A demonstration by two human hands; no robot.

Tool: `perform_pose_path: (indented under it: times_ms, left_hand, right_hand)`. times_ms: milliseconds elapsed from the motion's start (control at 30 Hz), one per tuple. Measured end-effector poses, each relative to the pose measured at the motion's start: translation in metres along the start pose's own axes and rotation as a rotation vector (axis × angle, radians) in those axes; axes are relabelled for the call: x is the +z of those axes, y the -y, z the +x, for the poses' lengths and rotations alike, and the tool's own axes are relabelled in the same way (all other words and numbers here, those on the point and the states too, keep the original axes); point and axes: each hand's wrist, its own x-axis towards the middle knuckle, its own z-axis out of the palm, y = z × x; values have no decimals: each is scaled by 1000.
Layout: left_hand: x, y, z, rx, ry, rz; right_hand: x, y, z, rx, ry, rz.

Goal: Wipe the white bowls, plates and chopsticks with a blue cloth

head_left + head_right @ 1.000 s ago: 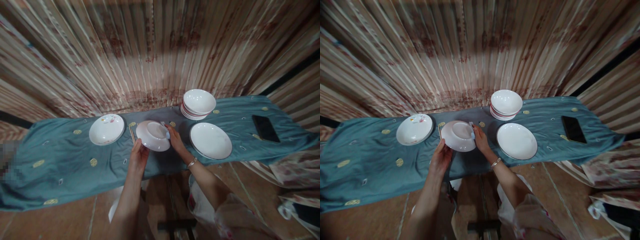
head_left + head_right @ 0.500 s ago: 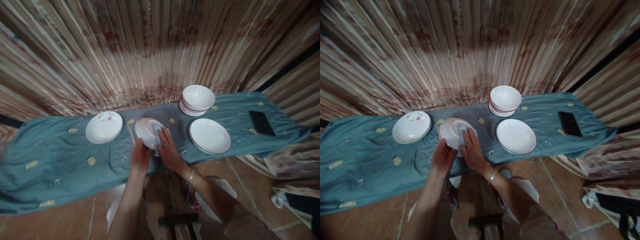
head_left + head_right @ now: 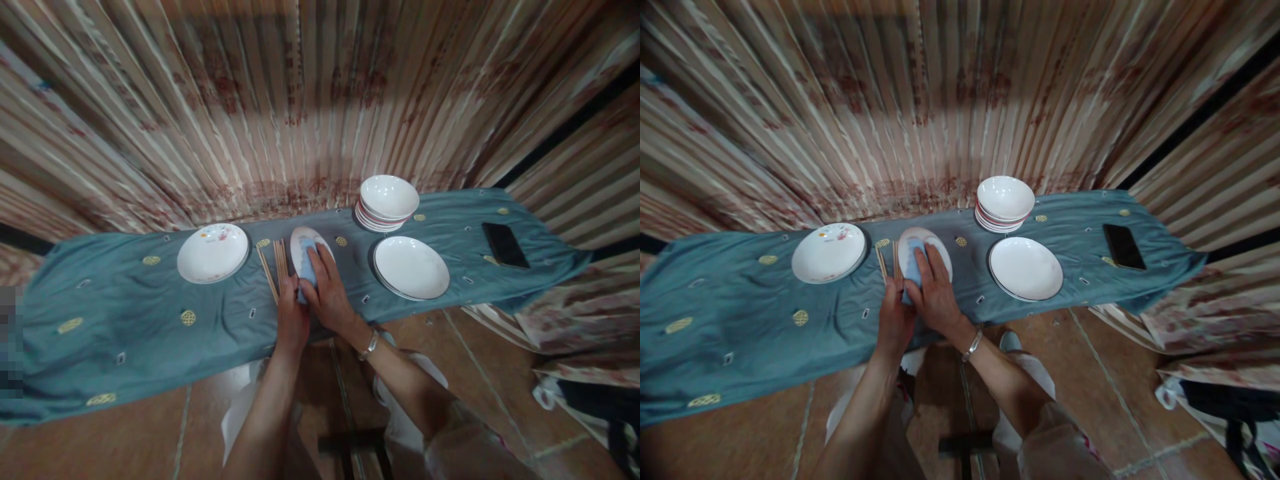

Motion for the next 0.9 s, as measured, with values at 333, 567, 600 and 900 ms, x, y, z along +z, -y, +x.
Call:
perform_pose_path:
  times_ms: [333, 567, 600, 900]
  left_hand:
    - [3, -4, -2, -77, 14, -80]
    - [-4, -14, 2, -112, -118, -105]
    - [-3, -16, 3, -125, -120, -108]
    - [-6, -14, 5, -26, -99, 0]
  right_hand:
    - [-2, 4, 14, 67, -35, 62]
    - [7, -4, -8, -60, 37, 15]
    - [8, -5, -11, -72, 44, 7]
    - [9, -6, -12, -187, 71, -67]
